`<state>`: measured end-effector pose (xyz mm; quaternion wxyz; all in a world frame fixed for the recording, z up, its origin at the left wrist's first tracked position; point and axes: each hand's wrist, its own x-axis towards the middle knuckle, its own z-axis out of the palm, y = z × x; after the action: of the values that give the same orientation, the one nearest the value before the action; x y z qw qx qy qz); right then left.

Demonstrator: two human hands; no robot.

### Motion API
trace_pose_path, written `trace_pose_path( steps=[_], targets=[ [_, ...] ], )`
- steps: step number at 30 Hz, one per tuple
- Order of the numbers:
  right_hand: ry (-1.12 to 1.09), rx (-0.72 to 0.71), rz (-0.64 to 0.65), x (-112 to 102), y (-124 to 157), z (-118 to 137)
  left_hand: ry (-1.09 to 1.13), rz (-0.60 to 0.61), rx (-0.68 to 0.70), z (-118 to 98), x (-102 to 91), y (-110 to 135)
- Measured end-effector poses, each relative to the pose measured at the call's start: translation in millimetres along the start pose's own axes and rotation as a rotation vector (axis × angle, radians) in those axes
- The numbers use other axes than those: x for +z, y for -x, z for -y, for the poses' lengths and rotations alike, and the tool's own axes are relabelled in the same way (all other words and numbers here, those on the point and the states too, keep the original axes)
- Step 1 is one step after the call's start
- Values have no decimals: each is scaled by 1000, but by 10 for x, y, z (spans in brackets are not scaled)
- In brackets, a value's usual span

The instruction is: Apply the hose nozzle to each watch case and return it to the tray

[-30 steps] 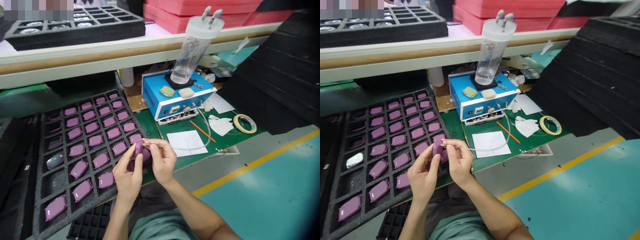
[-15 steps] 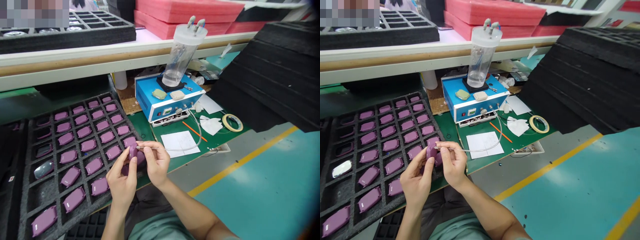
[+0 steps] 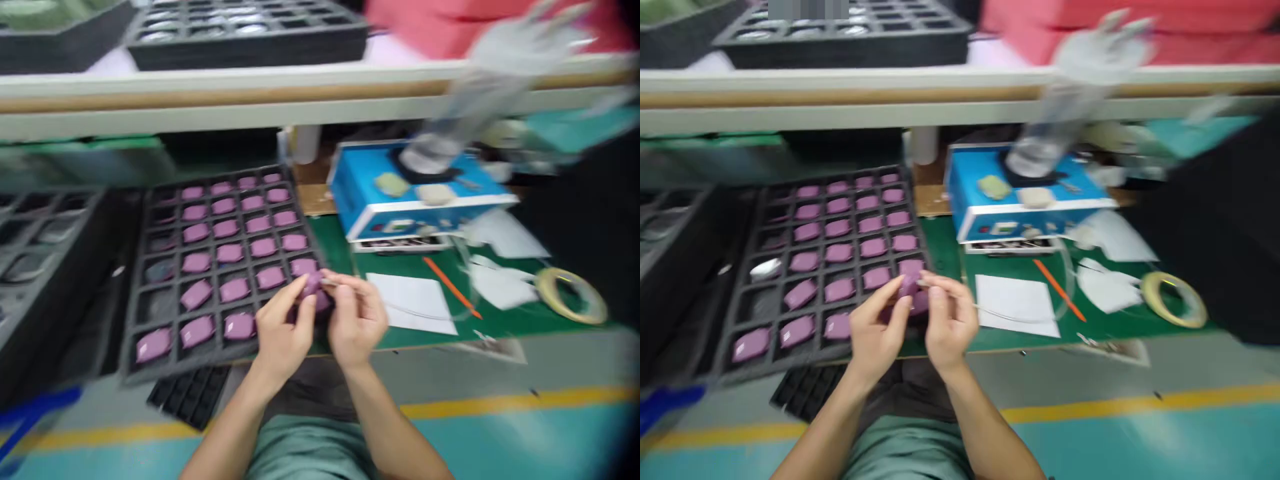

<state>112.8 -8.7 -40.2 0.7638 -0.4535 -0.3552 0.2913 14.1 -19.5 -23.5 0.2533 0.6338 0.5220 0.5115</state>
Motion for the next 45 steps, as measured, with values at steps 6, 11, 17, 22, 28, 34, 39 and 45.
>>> trace_pose_path(
  steps=[6,11,17,22,28,34,39,45],
  targets=[
    [-71,-85,-150,63,23,12,-352,-100,5,30,-1035,-268],
    [-31,-52,-141,53,54,48,-740,221,-258,209,-2290,-581],
    [-29,-53,-139,47,58,53,-648,394,-226,329,-2559,-633],
    [0,-58,-102,41,67,45,-827,235,-184,402,-2429,-841],
    [9,-31,-63,23,69,59,-971,268,-218,555,-2173,-1101],
    [-12,-28,-68,55,77,62,-336,29,-195,208,-1555,-743],
    [34,-75,27,19,47,11,341,47,-377,-50,-526,-375],
    [2,-105,43,6,3,-32,292,1,-310,-17,-77,-339]
  ],
)
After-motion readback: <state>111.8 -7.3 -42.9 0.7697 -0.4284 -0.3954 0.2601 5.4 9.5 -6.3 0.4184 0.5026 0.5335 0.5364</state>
